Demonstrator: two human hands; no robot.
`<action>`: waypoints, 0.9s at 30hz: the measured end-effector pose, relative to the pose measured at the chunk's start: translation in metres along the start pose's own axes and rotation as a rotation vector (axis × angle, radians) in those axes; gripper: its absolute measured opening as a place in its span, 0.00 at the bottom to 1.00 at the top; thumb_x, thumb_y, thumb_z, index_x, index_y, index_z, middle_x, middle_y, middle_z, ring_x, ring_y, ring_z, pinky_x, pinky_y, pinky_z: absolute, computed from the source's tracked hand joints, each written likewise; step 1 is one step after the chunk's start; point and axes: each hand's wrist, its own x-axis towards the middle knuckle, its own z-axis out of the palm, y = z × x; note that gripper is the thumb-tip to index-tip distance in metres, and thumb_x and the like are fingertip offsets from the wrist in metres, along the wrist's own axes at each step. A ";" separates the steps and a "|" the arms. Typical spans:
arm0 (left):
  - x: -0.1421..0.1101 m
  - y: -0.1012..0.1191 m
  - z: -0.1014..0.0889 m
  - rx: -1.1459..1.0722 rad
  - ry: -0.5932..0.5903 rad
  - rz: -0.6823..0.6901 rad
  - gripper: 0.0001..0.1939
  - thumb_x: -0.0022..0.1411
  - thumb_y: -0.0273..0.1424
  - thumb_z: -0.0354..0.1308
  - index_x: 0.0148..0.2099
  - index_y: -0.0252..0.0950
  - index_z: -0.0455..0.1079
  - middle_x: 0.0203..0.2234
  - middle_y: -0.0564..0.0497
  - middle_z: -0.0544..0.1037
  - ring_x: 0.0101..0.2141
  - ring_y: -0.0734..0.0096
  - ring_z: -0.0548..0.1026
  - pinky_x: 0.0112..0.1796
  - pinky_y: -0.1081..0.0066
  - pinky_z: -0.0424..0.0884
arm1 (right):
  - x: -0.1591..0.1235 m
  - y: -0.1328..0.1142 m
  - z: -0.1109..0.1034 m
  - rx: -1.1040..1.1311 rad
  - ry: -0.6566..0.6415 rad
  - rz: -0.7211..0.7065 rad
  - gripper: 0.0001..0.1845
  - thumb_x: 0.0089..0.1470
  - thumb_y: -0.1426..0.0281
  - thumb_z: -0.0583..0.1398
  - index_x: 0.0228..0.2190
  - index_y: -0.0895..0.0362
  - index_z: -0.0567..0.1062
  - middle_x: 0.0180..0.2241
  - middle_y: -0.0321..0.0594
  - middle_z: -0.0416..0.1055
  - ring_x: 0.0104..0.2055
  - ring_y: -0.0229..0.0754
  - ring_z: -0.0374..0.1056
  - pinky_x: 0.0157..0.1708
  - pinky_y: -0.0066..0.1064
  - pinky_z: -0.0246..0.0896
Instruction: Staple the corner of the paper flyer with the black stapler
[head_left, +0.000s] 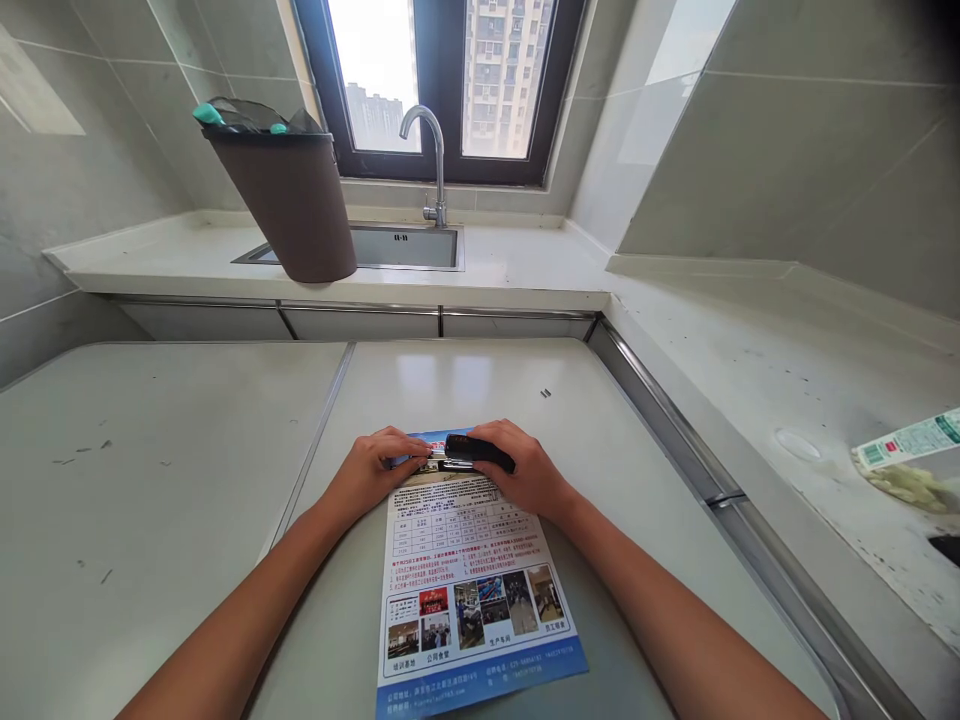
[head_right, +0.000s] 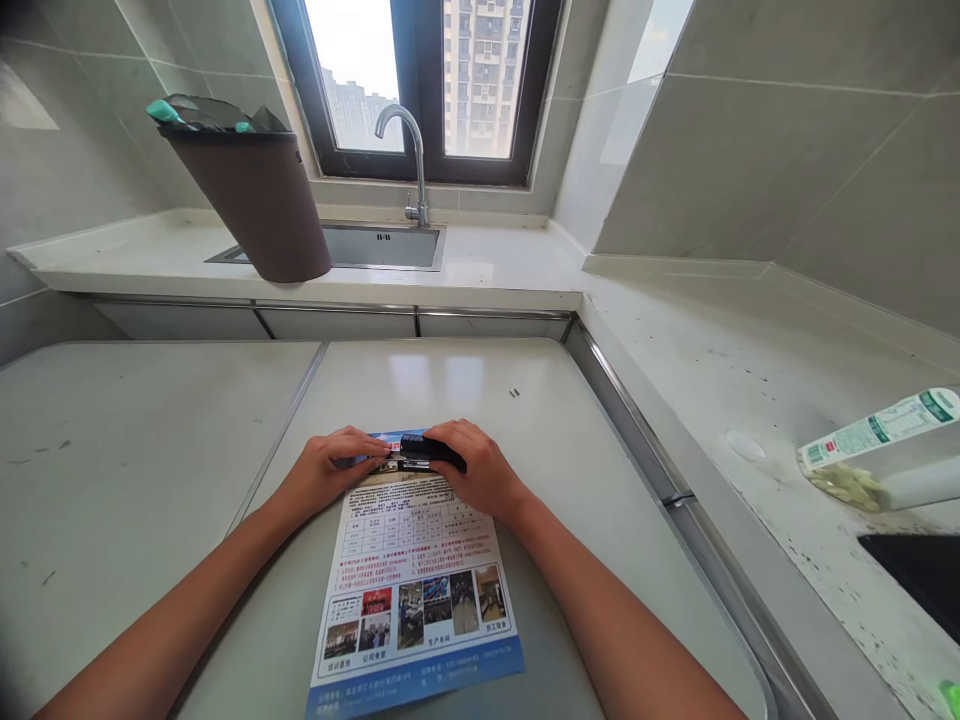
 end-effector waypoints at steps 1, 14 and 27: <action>0.000 0.000 0.000 0.007 0.007 0.009 0.08 0.65 0.32 0.63 0.44 0.45 0.82 0.39 0.50 0.85 0.43 0.63 0.80 0.44 0.63 0.78 | 0.000 0.000 0.000 0.000 0.001 -0.002 0.20 0.62 0.72 0.61 0.55 0.48 0.71 0.49 0.42 0.76 0.52 0.49 0.70 0.54 0.47 0.67; -0.004 -0.010 -0.010 0.092 -0.055 0.115 0.08 0.67 0.33 0.62 0.46 0.43 0.81 0.43 0.52 0.85 0.43 0.65 0.81 0.45 0.63 0.78 | -0.001 0.003 -0.001 0.031 0.042 -0.023 0.18 0.61 0.72 0.63 0.53 0.49 0.73 0.48 0.41 0.77 0.49 0.49 0.71 0.52 0.46 0.66; -0.003 0.013 0.005 0.177 -0.126 0.181 0.08 0.66 0.34 0.63 0.47 0.42 0.73 0.40 0.52 0.82 0.42 0.65 0.75 0.45 0.64 0.67 | -0.004 -0.025 0.011 0.173 0.104 -0.096 0.16 0.59 0.70 0.66 0.49 0.49 0.78 0.42 0.39 0.80 0.44 0.47 0.73 0.48 0.43 0.67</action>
